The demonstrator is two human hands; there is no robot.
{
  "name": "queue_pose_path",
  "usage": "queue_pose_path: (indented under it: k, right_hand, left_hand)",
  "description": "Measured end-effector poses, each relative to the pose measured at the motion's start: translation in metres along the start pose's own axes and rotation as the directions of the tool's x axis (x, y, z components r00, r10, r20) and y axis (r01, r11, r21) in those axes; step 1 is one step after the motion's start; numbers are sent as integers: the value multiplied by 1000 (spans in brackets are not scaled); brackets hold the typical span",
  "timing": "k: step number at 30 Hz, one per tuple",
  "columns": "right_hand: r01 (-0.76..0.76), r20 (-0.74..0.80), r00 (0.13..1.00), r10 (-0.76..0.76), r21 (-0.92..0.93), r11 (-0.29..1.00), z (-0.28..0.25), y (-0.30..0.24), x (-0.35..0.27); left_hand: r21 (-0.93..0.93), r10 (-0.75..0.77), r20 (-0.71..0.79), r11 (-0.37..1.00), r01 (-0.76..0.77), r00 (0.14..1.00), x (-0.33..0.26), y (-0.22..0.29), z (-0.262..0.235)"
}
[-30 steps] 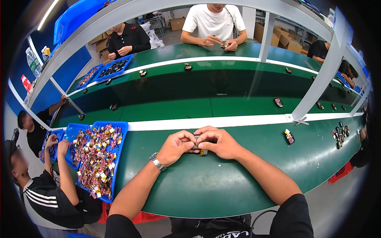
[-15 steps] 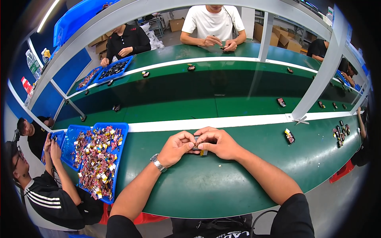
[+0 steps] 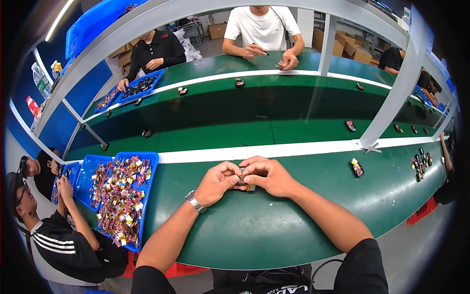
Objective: Manually assemble small electronic or toy components on a factory production line.
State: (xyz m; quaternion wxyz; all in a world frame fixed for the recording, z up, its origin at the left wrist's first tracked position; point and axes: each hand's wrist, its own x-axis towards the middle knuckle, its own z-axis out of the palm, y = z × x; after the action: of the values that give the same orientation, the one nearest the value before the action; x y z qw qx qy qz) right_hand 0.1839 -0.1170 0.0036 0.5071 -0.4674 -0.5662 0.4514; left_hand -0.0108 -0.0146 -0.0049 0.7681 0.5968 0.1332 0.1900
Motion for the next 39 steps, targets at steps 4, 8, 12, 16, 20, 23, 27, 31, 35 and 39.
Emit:
queue_pose_path:
  k: [4, 8, 12, 16, 20, 23, 27, 31, 35, 39]
  right_hand:
    - [3, -1, 1000, -3, -8, 1000, 0, 1, 0]
    - [10, 8, 1000, -10, -10, 1000, -1, 2, 0]
    - [-12, 6, 1000, 12, 8, 1000, -1, 1, 0]
    - [-7, 7, 1000, 7, 13, 1000, -1, 1, 0]
    - [-33, 7, 999, 33, 50, 998, -1, 1, 1]
    - [-26, 5, 1000, 26, 27, 999, -2, 2, 0]
    - [7, 8, 1000, -7, -8, 1000, -2, 2, 0]
    - [-4, 9, 1000, 4, 10, 1000, -2, 2, 0]
    - [-33, 13, 999, 32, 50, 998, -2, 1, 0]
    - [-16, 12, 1000, 15, 37, 999, -2, 1, 0]
  left_hand:
    - [3, -14, -13, 1000, 14, 1000, 0, 1, 0]
    - [8, -10, -20, 1000, 11, 1000, 1, -1, 0]
    - [1, -8, -36, 1000, 8, 999, 1, -1, 0]
    - [6, -19, -41, 1000, 20, 999, 1, 0, 1]
    - [9, -7, -32, 1000, 8, 999, 0, -1, 0]
    - [8, 1, -36, 1000, 0, 999, 1, -1, 0]
    - [6, 2, -34, 1000, -2, 999, 0, -1, 0]
    - [-1, -3, -35, 1000, 3, 999, 1, -1, 0]
    - [9, 0, -34, 1000, 0, 999, 2, -2, 0]
    - [7, 3, -31, 1000, -3, 1000, 1, -1, 1]
